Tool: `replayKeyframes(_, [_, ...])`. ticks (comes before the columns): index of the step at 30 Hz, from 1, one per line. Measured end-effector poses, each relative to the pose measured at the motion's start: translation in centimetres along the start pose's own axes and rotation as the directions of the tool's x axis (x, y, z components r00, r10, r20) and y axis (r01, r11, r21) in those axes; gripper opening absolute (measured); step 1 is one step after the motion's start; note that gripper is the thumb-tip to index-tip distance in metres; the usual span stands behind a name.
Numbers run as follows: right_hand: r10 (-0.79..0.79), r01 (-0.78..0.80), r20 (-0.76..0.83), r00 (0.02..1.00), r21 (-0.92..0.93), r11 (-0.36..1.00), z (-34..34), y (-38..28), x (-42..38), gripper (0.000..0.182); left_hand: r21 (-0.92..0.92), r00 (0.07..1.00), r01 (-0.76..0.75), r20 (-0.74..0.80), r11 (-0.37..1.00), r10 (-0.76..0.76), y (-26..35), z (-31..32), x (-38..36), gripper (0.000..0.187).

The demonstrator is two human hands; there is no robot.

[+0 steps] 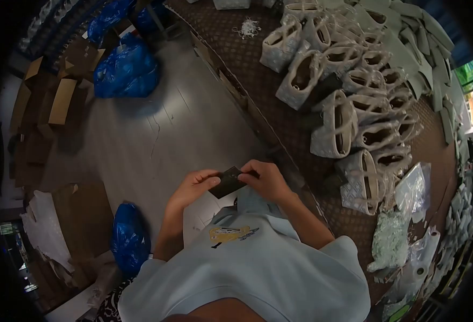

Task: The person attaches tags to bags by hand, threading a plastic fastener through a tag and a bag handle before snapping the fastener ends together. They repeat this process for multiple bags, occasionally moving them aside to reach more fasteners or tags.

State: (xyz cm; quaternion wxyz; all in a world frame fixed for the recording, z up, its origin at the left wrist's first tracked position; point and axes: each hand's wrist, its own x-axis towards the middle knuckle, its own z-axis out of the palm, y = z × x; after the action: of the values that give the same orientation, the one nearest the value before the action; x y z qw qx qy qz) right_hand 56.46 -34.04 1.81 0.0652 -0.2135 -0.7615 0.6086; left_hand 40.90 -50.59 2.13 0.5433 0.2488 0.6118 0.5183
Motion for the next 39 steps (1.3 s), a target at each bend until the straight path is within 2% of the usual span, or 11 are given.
replayKeyframes(4, [-0.083, 0.087, -0.032, 0.996, 0.182, 0.979, 2.3, -0.3, 9.7, 0.014, -0.101, 0.992, 0.091, 0.097, 0.991, -0.081, 0.1, -6.2, 4.5, 0.017])
replayKeyframes(6, [0.204, -0.188, -0.004, 0.979, 0.374, 0.908, 2.5, -1.0, 14.7, 0.017, -0.239, 0.993, 0.018, -0.106, 0.971, -0.045, 1.6, -8.2, 6.9, 0.018])
replayKeyframes(9, [0.140, -0.161, 0.079, 0.987, 0.481, 0.862, 2.4, -0.9, 21.9, 0.020, -0.262, 0.949, -0.105, -0.315, 0.959, 0.018, 4.1, -11.2, 10.7, 0.019])
replayKeyframes(12, [0.026, -0.067, 0.075, 0.997, 0.614, 0.786, 1.5, -2.7, 28.6, 0.022, -0.389, 0.938, -0.195, -0.343, 0.900, 0.055, 7.1, -15.5, 13.8, 0.021])
replayKeyframes(16, [0.025, -0.064, 0.073, 0.997, 0.597, 0.799, 0.1, -4.5, 35.2, 0.019, -0.482, 0.955, -0.256, -0.261, 0.838, 0.141, 10.0, -20.9, 18.5, 0.024])
replayKeyframes(22, [0.054, -0.013, -0.051, 0.997, 0.590, 0.808, -1.5, -4.3, 42.4, 0.015, -0.523, 0.995, -0.094, -0.076, 0.847, 0.064, 12.6, -27.6, 27.7, 0.021])
replayKeyframes(25, [0.215, -0.020, -0.212, 0.953, 0.667, 0.745, -1.6, -4.0, 46.3, 0.016, -0.330, 0.991, -0.100, -0.114, 0.939, 0.065, 14.5, -30.2, 33.6, 0.023])
replayKeyframes(27, [0.385, -0.026, -0.379, 0.841, 0.683, 0.730, -2.0, -2.9, 48.9, 0.018, -0.146, 0.994, -0.076, -0.089, 0.986, 0.063, 16.7, -32.0, 37.6, 0.023])
replayKeyframes(32, [0.494, 0.092, -0.631, 0.599, 0.667, 0.740, -2.2, -2.3, 52.4, 0.023, 0.087, 0.995, -0.079, 0.060, 0.993, 0.074, 17.3, -36.5, 50.0, 0.026])
replayKeyframes(36, [0.545, 0.091, -0.715, 0.438, 0.638, 0.765, -1.1, -1.1, 52.7, 0.027, 0.362, 0.967, -0.153, 0.246, 0.920, 0.064, 18.3, -35.3, 59.7, 0.031])
replayKeyframes(39, [0.591, 0.030, -0.727, 0.350, 0.639, 0.768, 0.1, -0.8, 52.2, 0.030, 0.567, 0.925, -0.378, 0.272, 0.732, 0.266, 19.2, -33.6, 62.3, 0.033])
